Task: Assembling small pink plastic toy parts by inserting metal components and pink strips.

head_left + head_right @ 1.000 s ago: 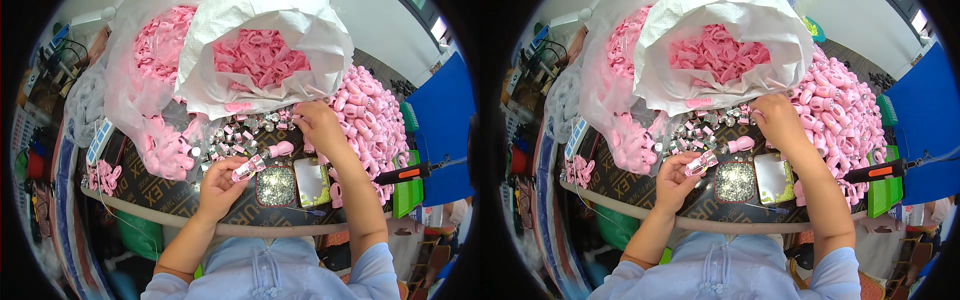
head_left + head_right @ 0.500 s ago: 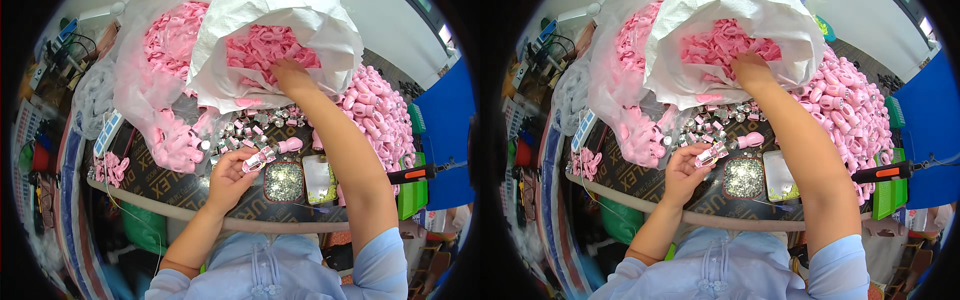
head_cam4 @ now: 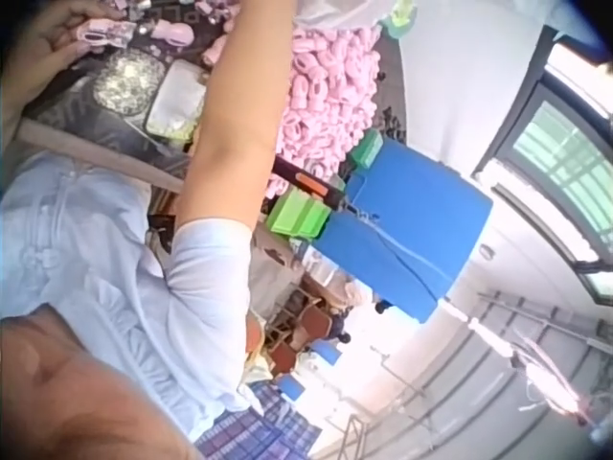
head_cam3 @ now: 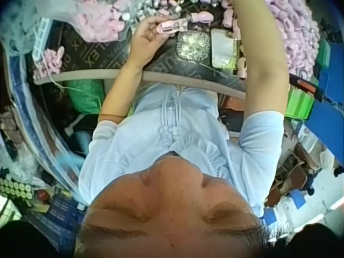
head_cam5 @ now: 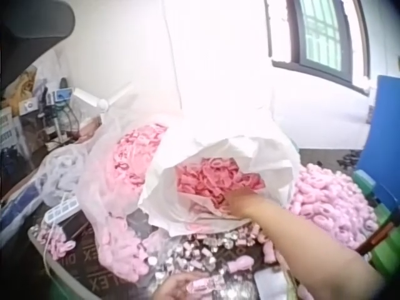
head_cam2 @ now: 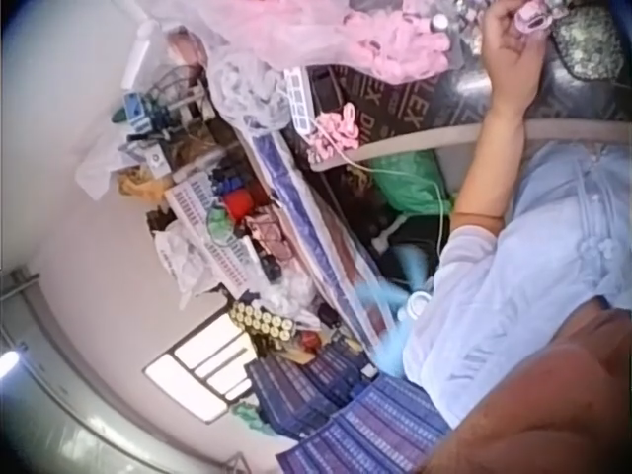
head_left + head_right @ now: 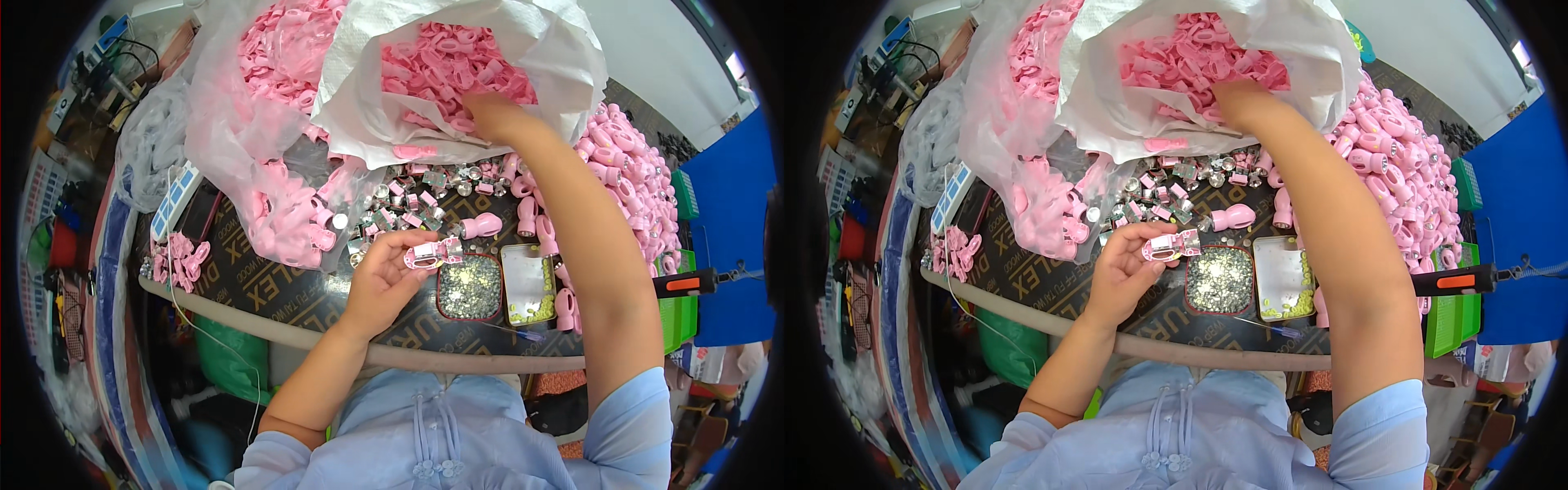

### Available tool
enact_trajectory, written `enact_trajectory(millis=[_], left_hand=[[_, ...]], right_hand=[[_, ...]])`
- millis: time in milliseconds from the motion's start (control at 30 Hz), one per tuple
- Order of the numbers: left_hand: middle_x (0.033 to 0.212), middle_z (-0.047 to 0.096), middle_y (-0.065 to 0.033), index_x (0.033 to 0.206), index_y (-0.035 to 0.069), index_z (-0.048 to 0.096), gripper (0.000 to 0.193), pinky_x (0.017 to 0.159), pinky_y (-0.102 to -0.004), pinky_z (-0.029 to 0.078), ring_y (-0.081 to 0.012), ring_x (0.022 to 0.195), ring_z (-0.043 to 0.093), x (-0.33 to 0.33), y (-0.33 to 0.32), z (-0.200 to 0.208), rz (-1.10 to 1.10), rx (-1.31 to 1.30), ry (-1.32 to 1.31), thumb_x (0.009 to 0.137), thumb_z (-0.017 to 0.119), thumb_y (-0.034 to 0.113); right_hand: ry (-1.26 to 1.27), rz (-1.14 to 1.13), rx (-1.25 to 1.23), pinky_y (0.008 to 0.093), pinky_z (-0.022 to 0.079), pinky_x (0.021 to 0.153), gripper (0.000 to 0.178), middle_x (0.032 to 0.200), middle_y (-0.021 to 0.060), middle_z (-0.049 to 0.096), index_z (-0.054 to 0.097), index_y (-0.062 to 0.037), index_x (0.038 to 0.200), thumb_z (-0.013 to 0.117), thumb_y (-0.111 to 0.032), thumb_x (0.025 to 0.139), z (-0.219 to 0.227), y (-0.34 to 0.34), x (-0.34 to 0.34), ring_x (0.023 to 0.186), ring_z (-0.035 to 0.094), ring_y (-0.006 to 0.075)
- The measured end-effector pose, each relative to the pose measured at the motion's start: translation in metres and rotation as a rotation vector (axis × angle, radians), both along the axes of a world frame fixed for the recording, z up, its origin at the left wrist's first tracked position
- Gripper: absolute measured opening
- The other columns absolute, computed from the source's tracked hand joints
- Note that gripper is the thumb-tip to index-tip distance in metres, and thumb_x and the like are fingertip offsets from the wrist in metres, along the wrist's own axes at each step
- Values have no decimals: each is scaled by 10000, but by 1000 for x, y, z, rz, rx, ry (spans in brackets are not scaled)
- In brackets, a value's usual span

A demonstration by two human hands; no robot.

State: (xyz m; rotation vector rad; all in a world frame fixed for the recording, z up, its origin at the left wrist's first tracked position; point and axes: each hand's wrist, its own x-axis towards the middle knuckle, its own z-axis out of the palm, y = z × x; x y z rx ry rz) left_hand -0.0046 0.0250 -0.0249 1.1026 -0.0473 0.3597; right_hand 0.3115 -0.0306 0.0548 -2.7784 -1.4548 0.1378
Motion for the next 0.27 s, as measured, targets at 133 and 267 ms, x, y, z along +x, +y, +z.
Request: enact_trajectory(millis=[133,267], left_hand=[[1343,546,-153,1282,-5,475,434,1029,-326,479,-192,1213,574,3,-2,4,-34,-44,7,885,605,-123],[1352,544,-149,1282,-2,477,437,1025,-322,481,-190,1213,574,-1,0,1,-21,-42,56,885,627,-107]], right_hand=[[-20,60,252,476,526,853,285,1018,228,685,661,-47,1074,670,-170,817,-6,-14,20,973,657,409],[-64,46,780,387,506,970,615,1101,160,689,620,-71,1294,809,-206,724,-3,-39,-9,1086,652,278]])
